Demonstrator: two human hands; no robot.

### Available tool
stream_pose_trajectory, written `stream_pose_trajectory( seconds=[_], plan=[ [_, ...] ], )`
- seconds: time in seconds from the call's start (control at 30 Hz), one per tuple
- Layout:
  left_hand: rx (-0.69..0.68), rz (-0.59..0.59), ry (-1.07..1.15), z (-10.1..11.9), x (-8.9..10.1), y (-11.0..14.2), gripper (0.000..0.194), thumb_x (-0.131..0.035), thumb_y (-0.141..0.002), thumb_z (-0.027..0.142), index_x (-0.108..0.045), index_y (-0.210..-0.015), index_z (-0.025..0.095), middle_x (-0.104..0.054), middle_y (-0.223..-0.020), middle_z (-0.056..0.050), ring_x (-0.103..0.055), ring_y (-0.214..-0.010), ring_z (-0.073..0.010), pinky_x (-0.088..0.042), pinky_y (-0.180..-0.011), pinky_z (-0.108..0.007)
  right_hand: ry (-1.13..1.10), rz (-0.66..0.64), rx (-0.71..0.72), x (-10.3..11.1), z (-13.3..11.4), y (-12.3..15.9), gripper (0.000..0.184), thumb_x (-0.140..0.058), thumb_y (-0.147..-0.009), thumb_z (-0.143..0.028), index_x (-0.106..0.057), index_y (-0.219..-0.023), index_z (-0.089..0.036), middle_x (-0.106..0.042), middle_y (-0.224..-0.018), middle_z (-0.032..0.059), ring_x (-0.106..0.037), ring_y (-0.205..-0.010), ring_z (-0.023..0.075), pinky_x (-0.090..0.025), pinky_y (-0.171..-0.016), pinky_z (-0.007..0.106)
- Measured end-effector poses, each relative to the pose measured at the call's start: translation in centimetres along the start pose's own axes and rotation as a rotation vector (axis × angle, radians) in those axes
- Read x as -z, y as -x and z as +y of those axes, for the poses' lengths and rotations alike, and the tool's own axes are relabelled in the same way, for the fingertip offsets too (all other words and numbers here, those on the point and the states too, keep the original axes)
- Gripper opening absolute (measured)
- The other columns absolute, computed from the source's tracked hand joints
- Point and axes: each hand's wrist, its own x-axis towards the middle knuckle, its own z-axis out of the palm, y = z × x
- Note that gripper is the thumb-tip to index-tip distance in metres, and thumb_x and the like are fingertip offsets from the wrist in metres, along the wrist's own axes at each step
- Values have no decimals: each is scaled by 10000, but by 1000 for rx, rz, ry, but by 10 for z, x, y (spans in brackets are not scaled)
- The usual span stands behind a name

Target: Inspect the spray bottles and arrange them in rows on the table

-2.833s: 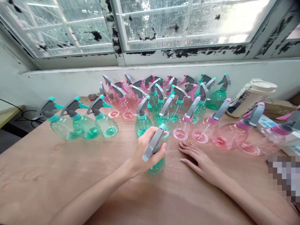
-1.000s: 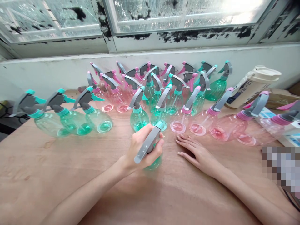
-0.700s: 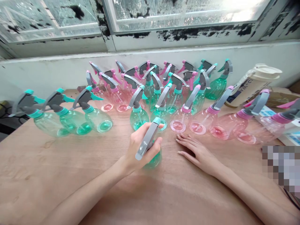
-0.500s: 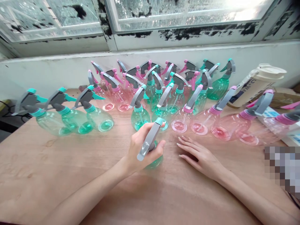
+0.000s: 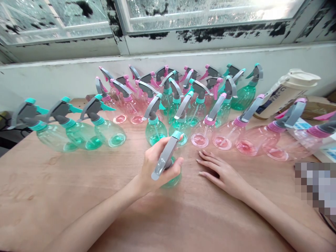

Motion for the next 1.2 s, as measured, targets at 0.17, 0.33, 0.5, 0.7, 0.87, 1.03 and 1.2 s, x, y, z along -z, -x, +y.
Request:
stream_pose_trajectory(
  seconds=[0.17,0.33,0.5,0.7,0.87,1.03,1.2],
  plan=[
    [-48,-9,35,-4,-3,-3,381,-605,-805,177,-546,-1178,224,-628,-855,7,-432,-463,-50,-606,-793,-349,-24,3,-3,1,0,0,423,-524,-969,-394,-567,-1361,-240,-477,-1508,69,-400,-1413,277,-349,-1167,536],
    [-70,-29,-35,-2,-2,-3,287,-617,-806,185,-558,-1086,213,-635,-954,-24,-455,-457,-35,-600,-688,-305,-10,-4,-1,0,0,0,424,-512,-975,-400,-560,-1364,-236,-474,-1511,72,-392,-1419,273,-354,-1166,536],
    [-64,-35,-52,5,0,-6,121,-608,-804,194,-556,-913,191,-620,-806,-10,-624,-635,-127,-559,-615,-258,1,-3,0,0,0,0,458,-510,-976,-404,-520,-1399,-231,-471,-1512,79,-396,-1417,274,-364,-1160,535],
    [-33,-37,-26,4,0,-7,220,-565,-838,206,-612,-1053,190,-672,-827,-6,-485,-459,-68,-539,-616,-267,0,6,-2,0,-1,0,509,-516,-972,-405,-461,-1443,-221,-474,-1511,80,-391,-1419,271,-349,-1167,536],
    [-19,-31,-50,5,-1,-5,278,-554,-844,195,-624,-1113,208,-693,-980,-48,-528,-539,-83,-551,-667,-268,-33,21,-12,1,-1,0,534,-539,-959,-401,-443,-1461,-251,-489,-1499,81,-410,-1407,285,-353,-1160,552],
    [-32,-27,-16,3,-2,-3,355,-531,-829,152,-618,-1168,211,-686,-988,-46,-517,-539,-76,-587,-728,-285,-59,25,-24,1,0,-1,547,-556,-948,-400,-438,-1467,-273,-499,-1492,79,-416,-1401,296,-360,-1150,562],
    [-20,-28,7,1,-3,-2,377,-530,-822,138,-618,-1181,211,-682,-968,-49,-546,-572,-89,-594,-752,-309,-54,12,-34,1,0,-1,542,-543,-955,-410,-435,-1465,-262,-486,-1503,78,-398,-1414,287,-347,-1160,555]
  ],
)
